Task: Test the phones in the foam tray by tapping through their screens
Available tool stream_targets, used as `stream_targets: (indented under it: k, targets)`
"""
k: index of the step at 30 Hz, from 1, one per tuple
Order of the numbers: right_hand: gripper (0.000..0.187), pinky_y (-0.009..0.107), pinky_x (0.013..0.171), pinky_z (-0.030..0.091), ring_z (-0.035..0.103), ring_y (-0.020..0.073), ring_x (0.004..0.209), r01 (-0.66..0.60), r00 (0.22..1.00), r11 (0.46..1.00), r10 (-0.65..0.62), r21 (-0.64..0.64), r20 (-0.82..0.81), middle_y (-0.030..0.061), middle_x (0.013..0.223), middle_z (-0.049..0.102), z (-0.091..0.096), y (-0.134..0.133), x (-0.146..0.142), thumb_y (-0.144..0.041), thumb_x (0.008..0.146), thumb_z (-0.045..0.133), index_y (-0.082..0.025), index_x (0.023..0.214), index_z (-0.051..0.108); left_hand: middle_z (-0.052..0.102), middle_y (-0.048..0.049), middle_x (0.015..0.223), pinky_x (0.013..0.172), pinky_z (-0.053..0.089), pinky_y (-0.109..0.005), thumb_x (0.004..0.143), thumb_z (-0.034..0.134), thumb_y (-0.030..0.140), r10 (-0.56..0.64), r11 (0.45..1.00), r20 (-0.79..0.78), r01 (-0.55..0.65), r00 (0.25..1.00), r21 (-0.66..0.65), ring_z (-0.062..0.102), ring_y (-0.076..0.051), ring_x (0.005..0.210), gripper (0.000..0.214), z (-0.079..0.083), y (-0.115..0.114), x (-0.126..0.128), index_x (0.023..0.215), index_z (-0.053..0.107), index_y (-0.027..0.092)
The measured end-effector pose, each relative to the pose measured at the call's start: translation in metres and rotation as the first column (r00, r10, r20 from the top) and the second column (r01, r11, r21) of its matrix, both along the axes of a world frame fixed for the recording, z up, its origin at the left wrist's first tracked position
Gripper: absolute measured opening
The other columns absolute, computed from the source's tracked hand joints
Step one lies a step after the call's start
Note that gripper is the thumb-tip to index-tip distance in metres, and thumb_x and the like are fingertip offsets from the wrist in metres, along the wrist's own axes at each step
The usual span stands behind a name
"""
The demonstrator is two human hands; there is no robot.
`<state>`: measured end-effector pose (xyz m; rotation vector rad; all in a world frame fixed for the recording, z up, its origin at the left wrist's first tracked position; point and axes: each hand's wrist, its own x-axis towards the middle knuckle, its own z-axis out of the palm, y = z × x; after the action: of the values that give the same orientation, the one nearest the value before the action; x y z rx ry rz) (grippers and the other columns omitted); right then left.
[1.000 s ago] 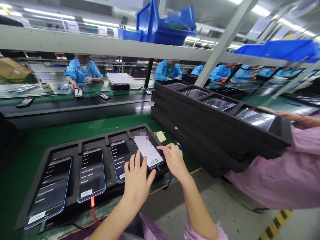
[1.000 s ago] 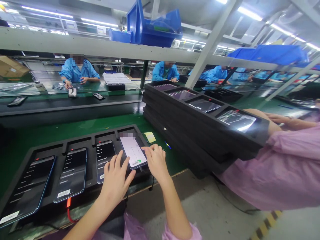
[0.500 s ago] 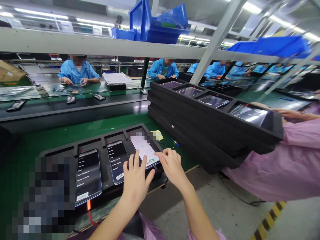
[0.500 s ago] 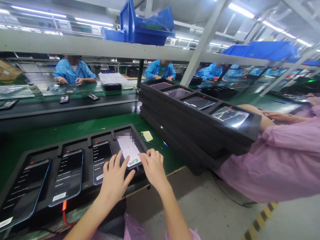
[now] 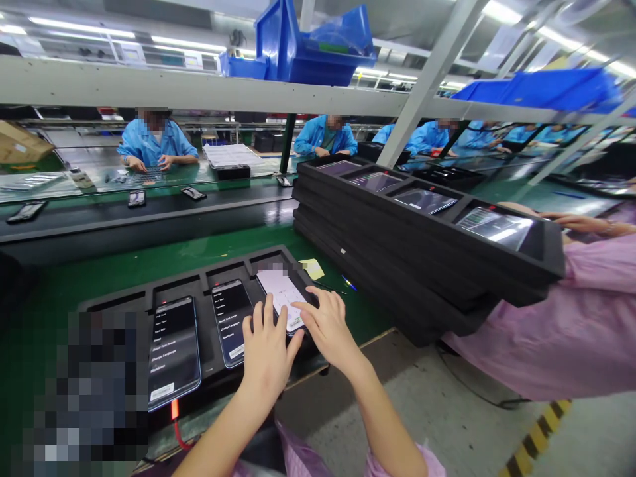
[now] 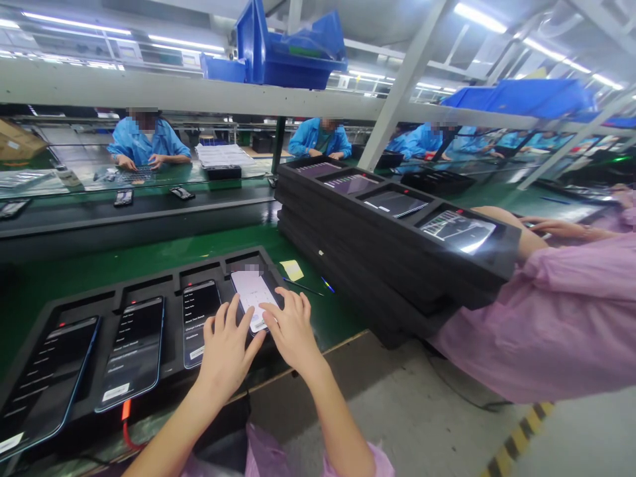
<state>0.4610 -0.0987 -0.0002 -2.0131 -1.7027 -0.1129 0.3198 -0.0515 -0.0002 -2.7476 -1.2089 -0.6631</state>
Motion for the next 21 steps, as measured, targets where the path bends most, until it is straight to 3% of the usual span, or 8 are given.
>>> stream_targets:
  k: [4,8,21]
  targets:
    - [0.045,0.052,0.1,0.029,0.041,0.026,0.117,0.075,0.997,0.994,-0.074,0.08,-0.025,0.0094,0.124,0.048,-0.004,-0.007,0.008,-0.039,0.096,0.022,-0.027,0.106,0.065,0.05,-0.0145,0.132,0.087,0.045,-0.049,0.089,0.047,0.037,-0.007,1.0,-0.01,0.007,1.0,-0.011,0.048,-0.034,0.115,0.035,-0.001,0.0,0.0,0.116,0.06,0.019]
    - [0.047,0.052,0.098,0.032,0.043,0.0268,0.114,0.123,0.991,0.99,-0.119,0.073,-0.058,0.0094,0.121,0.049,-0.009,-0.013,0.014,-0.04,0.096,0.022,-0.027,0.1,0.067,0.049,-0.0144,0.133,0.086,0.045,-0.049,0.089,0.046,0.037,-0.01,1.0,0.006,0.01,1.0,-0.014,0.048,-0.033,0.115,0.037,-0.001,-0.003,0.0,0.119,0.058,0.019]
    - [0.046,0.051,0.097,0.032,0.046,0.0255,0.109,0.109,0.993,0.992,-0.106,0.068,-0.05,0.0094,0.116,0.052,-0.013,-0.01,0.014,-0.037,0.096,0.022,-0.029,0.101,0.068,0.05,-0.0146,0.132,0.085,0.046,-0.048,0.089,0.046,0.037,-0.037,0.999,0.016,0.037,0.999,0.018,0.049,-0.033,0.114,0.035,0.0,-0.008,-0.003,0.117,0.06,0.021]
